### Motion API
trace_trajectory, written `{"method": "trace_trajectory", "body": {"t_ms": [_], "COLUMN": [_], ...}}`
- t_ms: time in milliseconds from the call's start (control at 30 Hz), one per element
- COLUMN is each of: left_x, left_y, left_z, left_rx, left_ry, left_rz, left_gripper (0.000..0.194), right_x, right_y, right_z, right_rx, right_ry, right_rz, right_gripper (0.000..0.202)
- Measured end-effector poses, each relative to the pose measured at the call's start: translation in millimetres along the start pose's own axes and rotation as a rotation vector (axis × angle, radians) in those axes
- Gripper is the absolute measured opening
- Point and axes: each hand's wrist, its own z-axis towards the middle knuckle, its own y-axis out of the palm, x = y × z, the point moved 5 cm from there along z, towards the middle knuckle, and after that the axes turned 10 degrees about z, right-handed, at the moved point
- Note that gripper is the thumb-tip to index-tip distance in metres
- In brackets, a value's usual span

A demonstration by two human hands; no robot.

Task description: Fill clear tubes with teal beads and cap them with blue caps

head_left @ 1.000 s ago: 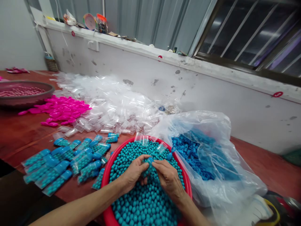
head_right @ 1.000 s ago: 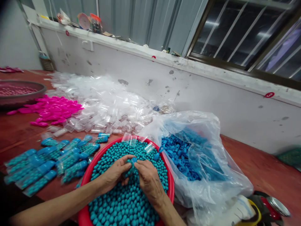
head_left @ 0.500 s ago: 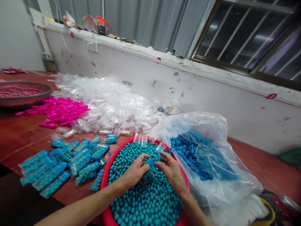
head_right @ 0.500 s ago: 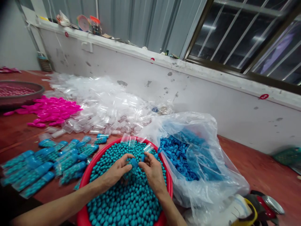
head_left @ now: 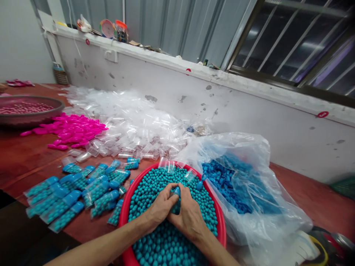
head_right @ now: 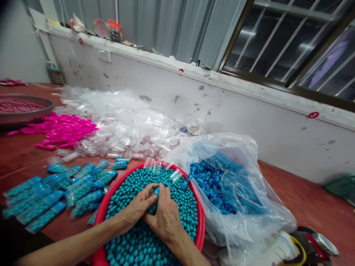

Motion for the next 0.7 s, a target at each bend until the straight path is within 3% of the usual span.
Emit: {"method": "trace_trajectory", "body": {"t_ms": [100, 233, 367, 467, 567, 700], "left_x": [-1.4, -2.9, 0.5, 15.1, 33.3, 51.4], "left_y": [0.2, -3.0, -5.6, -16.7, -48.5, -122.1], "left_z": [-2.0, -1.5, -0.1, -4.8, -16.4, -39.2], "left_rx": [-0.005, 0.043, 0.089, 0.148, 0.237, 0.444], "left_ry": [-0.062, -0.046, 0.053, 0.167, 0.182, 0.050], "left_rz": [-0.009, 0.073, 0.220, 0.395, 0.605, 0.993], "left_gripper": [0.030, 0.024, 0.018, 0.019, 0.028, 0.044], "right_x": [-4.8, -6.8, -7.9, -10.8, -3.3, 27.4], "right_y": [1.9, 6.0, 10.2, 5.3, -14.6, -45.4], "right_z": [-2.9, -4.3, -5.7, -5.5, 6.8, 38.9], "right_rx": [0.071, 0.075, -0.043, -0.149, -0.113, 0.087], "right_ry": [-0.055, -0.053, -0.027, -0.124, -0.163, -0.029], "right_rz": [-0.051, -0.075, -0.119, -0.133, -0.195, -0.406], "right_gripper": [0.061, 0.063, 0.067, 0.077, 0.068, 0.050]}}
